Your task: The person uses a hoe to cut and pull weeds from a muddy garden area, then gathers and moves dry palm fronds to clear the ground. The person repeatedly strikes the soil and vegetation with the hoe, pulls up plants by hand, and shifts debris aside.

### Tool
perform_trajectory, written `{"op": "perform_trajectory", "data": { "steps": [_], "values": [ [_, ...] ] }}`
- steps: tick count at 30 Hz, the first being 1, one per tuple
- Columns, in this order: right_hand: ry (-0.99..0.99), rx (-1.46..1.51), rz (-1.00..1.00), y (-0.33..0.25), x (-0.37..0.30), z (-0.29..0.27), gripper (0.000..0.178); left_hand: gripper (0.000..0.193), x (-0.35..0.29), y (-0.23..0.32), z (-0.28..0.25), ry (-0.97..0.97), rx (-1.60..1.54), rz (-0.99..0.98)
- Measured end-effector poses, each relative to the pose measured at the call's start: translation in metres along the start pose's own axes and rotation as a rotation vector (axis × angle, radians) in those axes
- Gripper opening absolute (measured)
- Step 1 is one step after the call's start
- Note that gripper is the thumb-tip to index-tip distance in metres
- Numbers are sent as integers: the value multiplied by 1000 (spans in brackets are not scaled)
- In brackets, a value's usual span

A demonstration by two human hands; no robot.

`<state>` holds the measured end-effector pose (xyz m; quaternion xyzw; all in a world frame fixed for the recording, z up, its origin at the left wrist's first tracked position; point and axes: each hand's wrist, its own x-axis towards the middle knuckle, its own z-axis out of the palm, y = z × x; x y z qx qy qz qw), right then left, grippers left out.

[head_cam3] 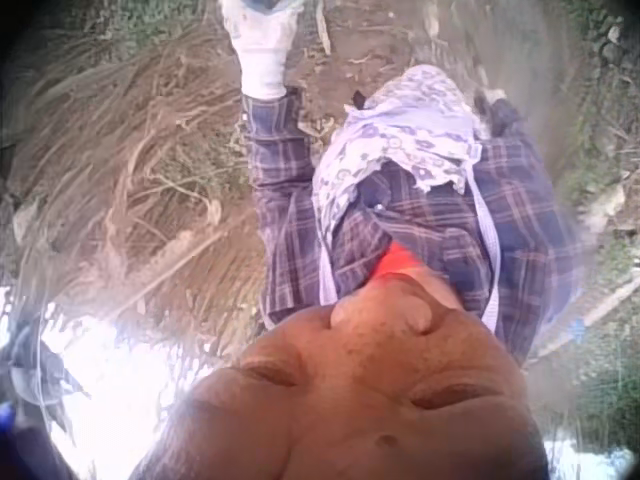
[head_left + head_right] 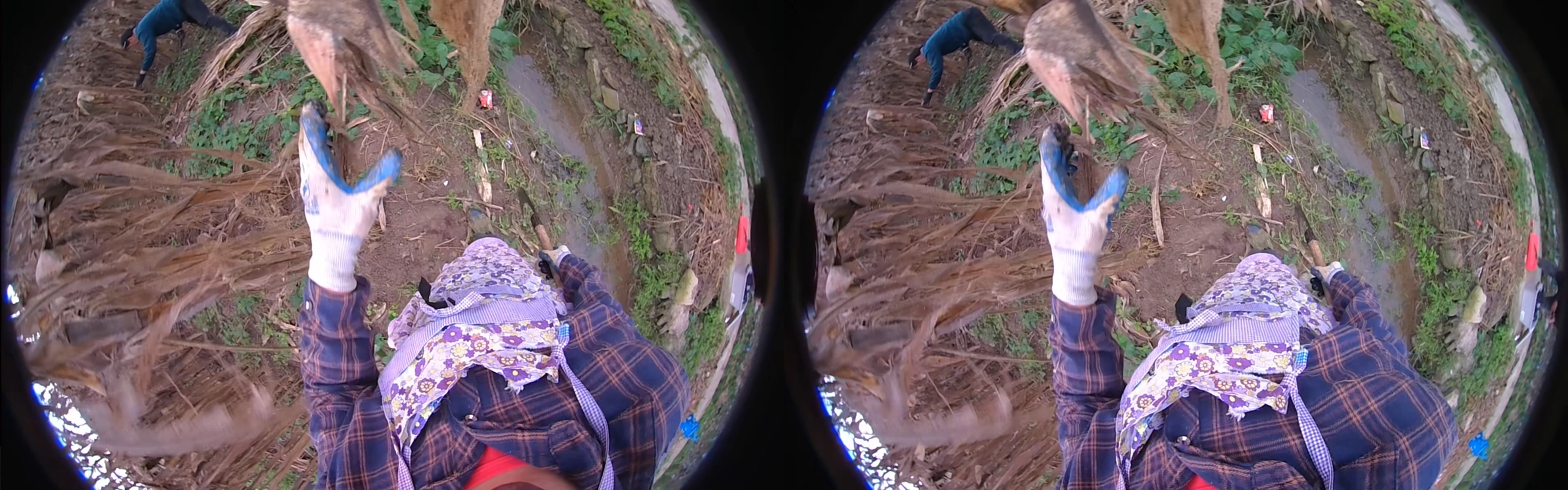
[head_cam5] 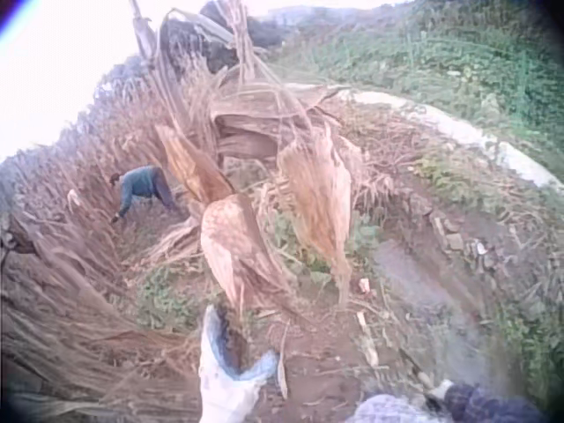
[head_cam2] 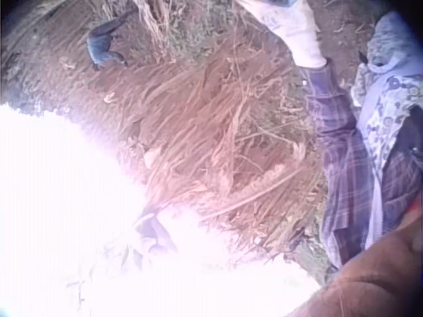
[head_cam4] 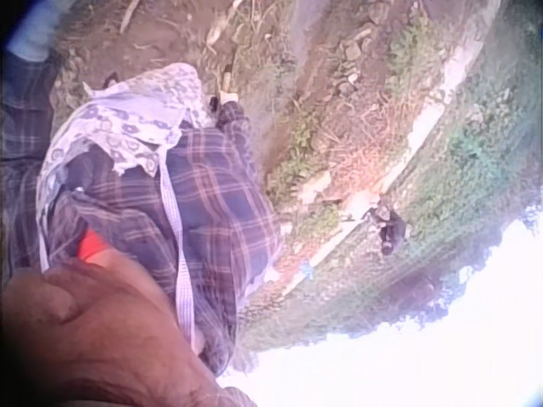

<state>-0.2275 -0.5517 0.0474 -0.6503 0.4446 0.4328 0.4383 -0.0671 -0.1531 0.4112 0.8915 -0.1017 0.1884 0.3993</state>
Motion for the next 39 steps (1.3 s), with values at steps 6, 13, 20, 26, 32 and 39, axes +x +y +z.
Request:
{"op": "perform_trajectory", "data": {
  "steps": [6, 13, 20, 26, 32, 39],
  "values": [
    [61, -331, -229, 24, 98, 11, 25, 133, 126, -77, 139, 88, 612, -338],
    [-260, 258, -126, -15, 73, 48, 32, 102, 185, -113, 122, 448, 293, -711],
    [-88, 55, -181, -117, 79, 92, 35, 48, 204, -252, 52, 303, 112, -443],
    [-110, 912, -553, -254, 72, 58, 29, 37, 207, -229, 37, 339, 11, -427],
    [-127, 574, -103, -135, 115, 260, 20, 40, 170, -249, 1, 277, 18, -202],
    [-367, 506, -96, -78, 47, 195, 21, 54, 20, -262, -111, 608, 45, -597]
  ]
}}
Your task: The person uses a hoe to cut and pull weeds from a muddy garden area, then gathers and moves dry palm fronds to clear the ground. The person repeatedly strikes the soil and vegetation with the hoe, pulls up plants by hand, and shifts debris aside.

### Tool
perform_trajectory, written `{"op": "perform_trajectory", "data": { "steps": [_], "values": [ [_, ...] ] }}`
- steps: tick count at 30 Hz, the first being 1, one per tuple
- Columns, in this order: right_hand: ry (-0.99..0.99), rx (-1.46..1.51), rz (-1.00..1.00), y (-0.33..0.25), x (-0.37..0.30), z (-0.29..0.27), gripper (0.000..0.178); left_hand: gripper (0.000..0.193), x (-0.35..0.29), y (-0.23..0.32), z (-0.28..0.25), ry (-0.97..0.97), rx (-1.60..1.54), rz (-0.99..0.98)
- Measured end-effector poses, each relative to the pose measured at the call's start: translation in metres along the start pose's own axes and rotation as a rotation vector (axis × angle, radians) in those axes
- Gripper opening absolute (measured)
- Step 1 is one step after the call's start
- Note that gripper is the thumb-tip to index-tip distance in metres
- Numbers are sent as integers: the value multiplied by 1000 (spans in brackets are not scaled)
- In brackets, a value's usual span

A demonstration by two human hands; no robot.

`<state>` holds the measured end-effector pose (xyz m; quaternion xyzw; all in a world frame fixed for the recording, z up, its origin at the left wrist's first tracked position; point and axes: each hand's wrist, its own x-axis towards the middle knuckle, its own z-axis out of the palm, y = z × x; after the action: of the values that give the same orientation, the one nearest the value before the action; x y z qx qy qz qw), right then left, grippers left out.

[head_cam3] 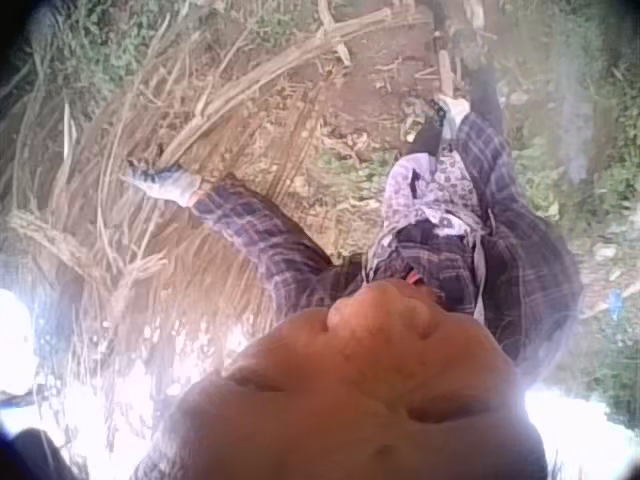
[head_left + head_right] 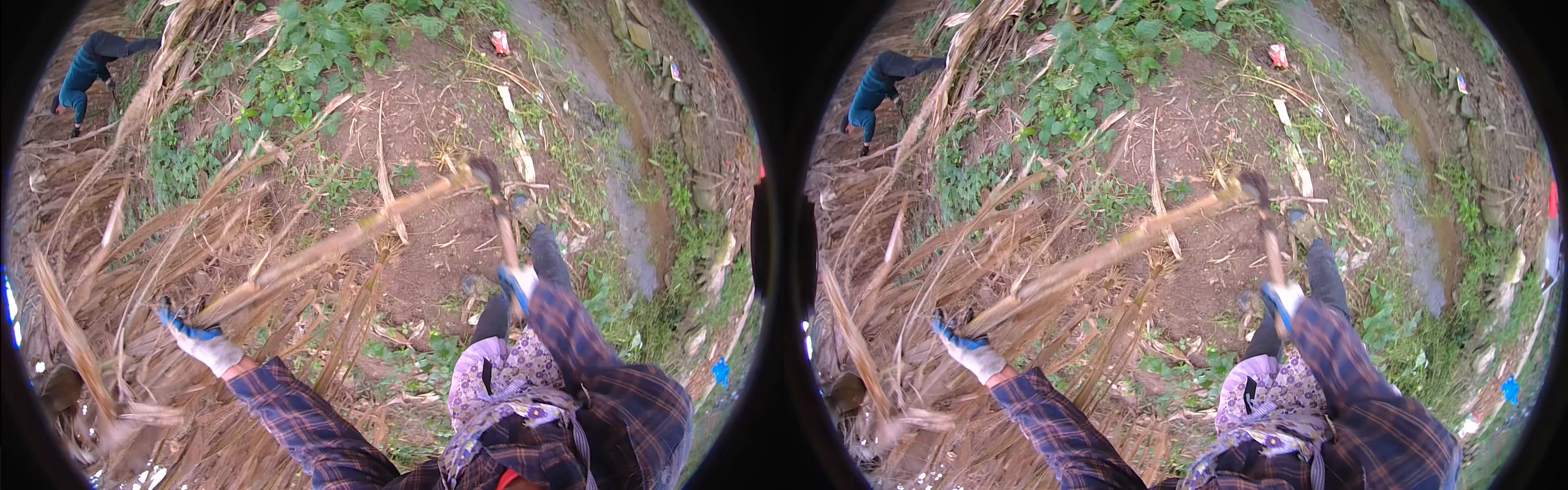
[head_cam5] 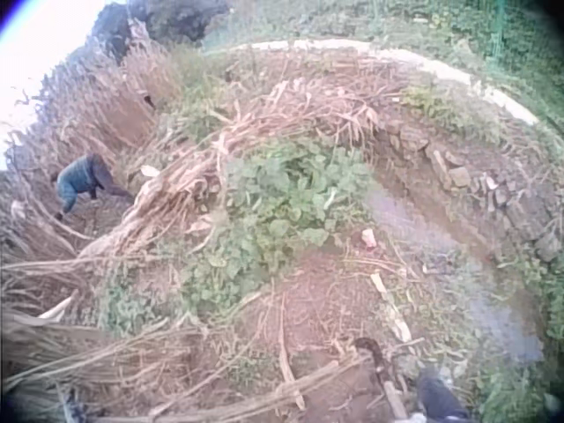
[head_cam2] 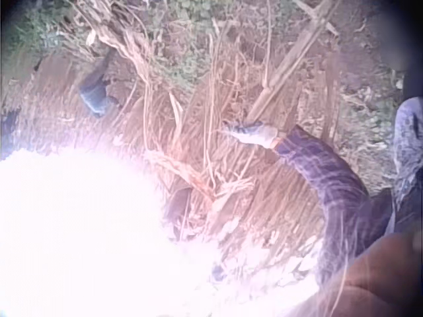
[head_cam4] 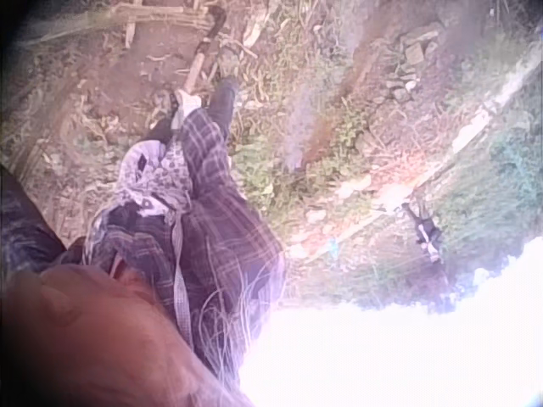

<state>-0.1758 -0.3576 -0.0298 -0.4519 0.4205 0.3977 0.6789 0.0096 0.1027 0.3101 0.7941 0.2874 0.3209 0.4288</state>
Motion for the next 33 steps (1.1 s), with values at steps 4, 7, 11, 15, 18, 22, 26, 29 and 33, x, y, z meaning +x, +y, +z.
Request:
{"op": "perform_trajectory", "data": {
  "steps": [4, 7, 11, 15, 18, 22, 26, 29, 33],
  "values": [
    [-129, 35, 459, 105, -34, -123, 25, 43, -38, 23, 18, -122, 150, 60],
    [-79, -86, 390, 101, 14, -100, 20, 35, -65, 20, 52, -105, 99, 189],
    [144, -313, 346, 39, 48, -28, 19, 36, -150, 55, 17, -103, 515, 499],
    [-121, -278, 446, 24, 80, -1, 22, 44, -237, 68, -92, -14, -85, -14],
    [-414, -323, 376, 41, 108, -8, 26, 51, -284, 56, -157, 3, 594, 111],
    [-124, -1335, 60, 43, 113, 3, 30, 54, -279, 50, -179, 115, 758, -14],
    [-7, -1535, -143, 21, 87, -14, 39, 48, -225, 33, -201, 260, 452, -327],
    [55, -1487, -144, 9, 88, 0, 41, 48, -185, 14, -177, 19, 467, -112],
    [-41, -1446, -90, -3, 99, 60, 36, 53, -154, 30, -134, -344, -37, -264]
  ]
}}
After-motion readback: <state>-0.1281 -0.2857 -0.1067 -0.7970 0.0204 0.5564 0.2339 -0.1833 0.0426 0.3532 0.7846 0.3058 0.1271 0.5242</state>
